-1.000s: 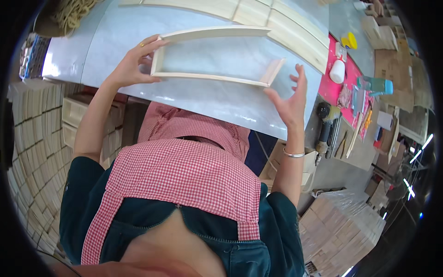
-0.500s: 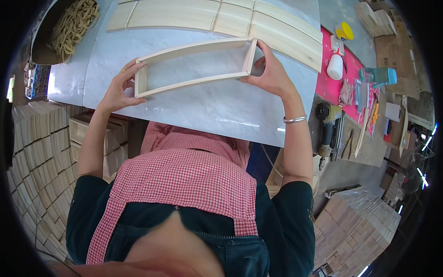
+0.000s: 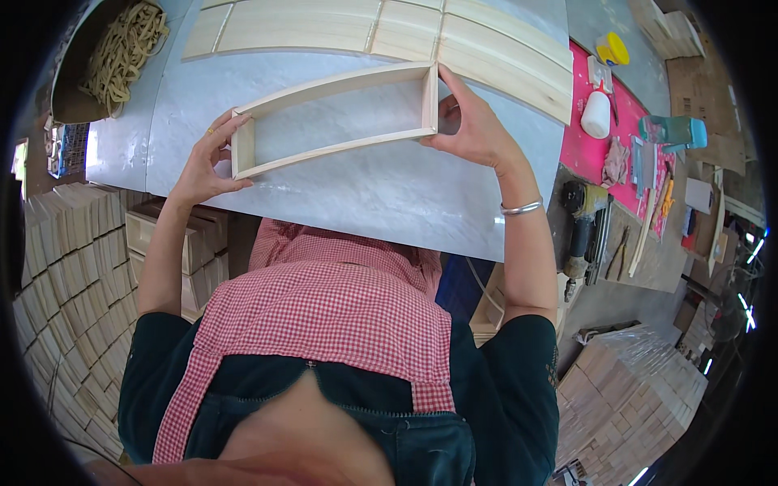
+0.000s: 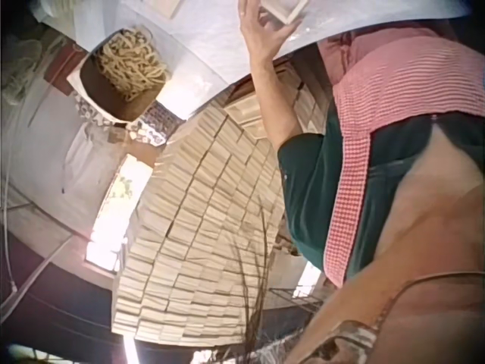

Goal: Assembling small wooden boxes using glue and a pneumatic nail gun.

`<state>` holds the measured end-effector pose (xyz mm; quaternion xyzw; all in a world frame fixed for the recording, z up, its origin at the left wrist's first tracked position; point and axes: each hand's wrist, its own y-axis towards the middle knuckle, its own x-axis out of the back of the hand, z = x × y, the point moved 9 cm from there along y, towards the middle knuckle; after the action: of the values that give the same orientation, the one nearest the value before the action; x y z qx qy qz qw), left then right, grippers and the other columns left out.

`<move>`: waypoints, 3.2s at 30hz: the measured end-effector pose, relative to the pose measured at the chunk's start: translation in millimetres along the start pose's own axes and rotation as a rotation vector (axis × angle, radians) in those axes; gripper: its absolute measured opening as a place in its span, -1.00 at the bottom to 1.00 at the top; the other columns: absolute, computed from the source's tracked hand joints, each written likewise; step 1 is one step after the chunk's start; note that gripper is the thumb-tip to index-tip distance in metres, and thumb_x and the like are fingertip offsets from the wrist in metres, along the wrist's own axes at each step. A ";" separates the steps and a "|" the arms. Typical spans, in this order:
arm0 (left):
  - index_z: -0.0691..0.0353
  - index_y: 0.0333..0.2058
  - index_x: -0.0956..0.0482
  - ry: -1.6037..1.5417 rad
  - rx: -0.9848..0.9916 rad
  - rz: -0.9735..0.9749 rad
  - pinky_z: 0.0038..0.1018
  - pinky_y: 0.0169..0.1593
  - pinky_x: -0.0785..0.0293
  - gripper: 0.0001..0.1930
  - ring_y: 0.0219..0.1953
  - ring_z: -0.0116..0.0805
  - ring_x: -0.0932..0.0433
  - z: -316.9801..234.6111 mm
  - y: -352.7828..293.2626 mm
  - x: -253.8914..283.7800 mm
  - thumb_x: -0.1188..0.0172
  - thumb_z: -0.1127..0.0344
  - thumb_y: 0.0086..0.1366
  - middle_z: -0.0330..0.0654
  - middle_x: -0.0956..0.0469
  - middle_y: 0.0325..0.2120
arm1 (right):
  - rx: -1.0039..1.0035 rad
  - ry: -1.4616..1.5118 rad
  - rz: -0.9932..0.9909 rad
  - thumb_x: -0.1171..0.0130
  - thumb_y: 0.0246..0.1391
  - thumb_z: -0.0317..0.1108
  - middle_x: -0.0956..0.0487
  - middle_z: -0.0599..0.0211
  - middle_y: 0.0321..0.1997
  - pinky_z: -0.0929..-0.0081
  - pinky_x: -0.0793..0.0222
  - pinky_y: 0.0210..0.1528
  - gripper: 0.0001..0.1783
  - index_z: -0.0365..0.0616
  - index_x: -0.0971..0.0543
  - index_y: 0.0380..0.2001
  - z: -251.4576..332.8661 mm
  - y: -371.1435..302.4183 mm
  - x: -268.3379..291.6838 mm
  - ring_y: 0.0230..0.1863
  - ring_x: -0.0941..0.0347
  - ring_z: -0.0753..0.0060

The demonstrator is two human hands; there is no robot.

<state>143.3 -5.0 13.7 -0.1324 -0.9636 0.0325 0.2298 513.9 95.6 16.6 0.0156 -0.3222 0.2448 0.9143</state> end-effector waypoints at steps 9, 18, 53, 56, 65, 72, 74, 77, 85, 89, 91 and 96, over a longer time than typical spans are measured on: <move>0.06 0.43 -0.15 -0.059 0.002 -0.052 -0.40 -0.01 -0.58 0.21 -0.16 -0.30 -0.51 22.3 -1.3 15.3 -0.60 0.50 -0.28 -0.15 -0.44 0.19 | 0.081 0.066 0.019 -0.52 -0.29 -0.54 -0.45 0.05 0.23 0.33 -0.54 0.05 0.12 -0.20 -0.20 0.41 8.3 -29.0 -23.1 0.00 -0.52 0.17; -0.01 0.43 -0.14 -0.004 0.045 0.075 -0.28 0.08 -0.64 0.23 -0.12 -0.23 -0.52 14.3 4.0 23.7 -0.64 0.43 -0.27 -0.22 -0.43 0.23 | -0.032 0.084 0.008 -0.52 -0.20 -0.51 -0.34 0.08 0.33 0.27 -0.52 0.09 0.14 -0.18 -0.13 0.45 28.1 -67.9 -48.5 0.11 -0.46 0.09; -0.24 0.46 0.00 0.499 -0.273 0.183 -0.05 0.46 -0.14 0.04 0.41 0.00 -0.15 -3.1 2.8 2.3 -0.39 0.51 0.09 -0.11 -0.10 0.43 | -0.091 -0.003 -0.053 -0.56 -0.23 -0.46 -0.45 0.11 0.22 0.50 -0.51 -0.19 0.16 -0.19 -0.14 0.44 7.5 -82.5 -41.0 -0.25 -0.49 0.35; -0.20 0.47 0.02 0.367 -0.229 0.199 -0.08 0.43 -0.21 0.09 0.33 -0.01 -0.27 3.2 6.0 6.9 -0.43 0.49 0.05 -0.14 -0.14 0.42 | -0.105 0.060 -0.060 -0.58 -0.26 -0.45 -0.46 0.13 0.20 0.57 -0.49 -0.31 0.17 -0.18 -0.16 0.44 20.5 -90.9 -47.6 -0.35 -0.47 0.43; 0.00 0.48 0.05 0.254 -0.152 0.183 -0.27 0.31 -0.38 0.21 0.05 -0.11 -0.48 7.2 9.4 7.1 -0.57 0.43 -0.08 -0.20 -0.19 0.41 | -0.110 0.100 -0.082 -0.59 -0.30 -0.48 -0.47 0.16 0.20 0.60 -0.45 -0.43 0.19 -0.15 -0.18 0.44 15.3 -96.2 -46.2 -0.43 -0.44 0.49; 0.01 0.48 0.08 0.300 -0.163 0.126 -0.27 0.14 -0.53 0.22 -0.06 -0.13 -0.53 -7.5 9.5 1.7 -0.56 0.42 -0.08 -0.06 -0.34 0.28 | -0.097 0.122 -0.071 -0.55 -0.28 -0.48 -0.51 0.15 0.15 0.59 -0.45 -0.41 0.15 -0.19 -0.18 0.43 10.4 -89.0 -27.4 -0.42 -0.43 0.49; 0.04 0.48 0.07 0.168 -0.156 0.114 -0.29 0.08 -0.54 0.22 -0.11 -0.15 -0.53 -22.5 8.7 5.5 -0.57 0.41 -0.08 -0.04 -0.40 0.20 | -0.024 -0.031 -0.124 -0.56 -0.28 -0.45 -0.46 -0.02 0.21 0.57 -0.46 -0.33 0.20 -0.23 -0.13 0.45 20.4 -86.3 -6.5 -0.31 -0.49 0.40; 0.17 0.47 0.07 0.372 -0.093 0.144 -0.35 0.01 -0.54 0.16 -0.17 -0.20 -0.53 -4.6 22.4 -27.8 -0.53 0.41 -0.04 -0.03 -0.44 0.10 | -0.254 -0.071 -0.019 -0.55 -0.31 -0.42 -0.50 -0.05 0.16 0.46 -0.48 -0.21 0.23 -0.23 -0.09 0.46 -15.6 -89.6 -2.5 -0.21 -0.52 0.30; 0.23 0.46 0.11 0.172 -0.070 0.190 -0.25 0.12 -0.51 0.22 -0.02 -0.06 -0.52 -31.7 18.3 -28.7 -0.55 0.41 -0.09 0.06 -0.22 0.34 | -0.146 -0.051 -0.073 -0.47 -0.37 -0.54 -0.54 0.07 -0.13 0.46 -0.44 -0.25 0.26 -0.20 -0.05 0.46 -6.5 -97.6 13.2 -0.32 -0.43 0.36; 0.23 0.46 0.14 0.310 -0.385 0.060 -0.25 0.13 -0.49 0.25 -0.06 -0.05 -0.55 -23.6 19.9 -41.0 -0.56 0.45 -0.13 0.06 -0.16 0.38 | -0.210 -0.014 -0.059 -0.47 -0.40 -0.52 -0.53 0.09 -0.14 0.47 -0.41 -0.21 0.27 -0.17 -0.05 0.47 -21.9 -96.7 5.3 -0.30 -0.43 0.32; 0.23 0.46 0.15 0.322 -0.370 0.081 -0.26 0.13 -0.49 0.25 -0.05 -0.05 -0.55 -24.4 19.6 -40.3 -0.56 0.44 -0.12 0.05 -0.14 0.40 | -0.204 -0.018 -0.052 -0.47 -0.40 -0.52 -0.53 0.10 -0.13 0.47 -0.41 -0.21 0.27 -0.16 -0.05 0.47 -22.3 -97.4 5.8 -0.30 -0.43 0.32; 0.21 0.46 0.06 0.003 -0.171 0.310 -0.32 0.12 -0.50 0.17 -0.10 -0.09 -0.59 -23.9 18.4 -19.0 -0.54 0.36 -0.06 -0.01 -0.18 0.40 | -0.219 -0.021 -0.046 -0.47 -0.41 -0.51 -0.52 0.10 -0.07 0.47 -0.41 -0.18 0.28 -0.11 -0.06 0.47 -15.4 -92.6 4.3 -0.28 -0.43 0.30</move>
<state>174.9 7.7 24.5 -0.2986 -0.9305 -0.0147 0.2114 568.1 18.9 19.0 -0.0743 -0.3562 0.1872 0.9125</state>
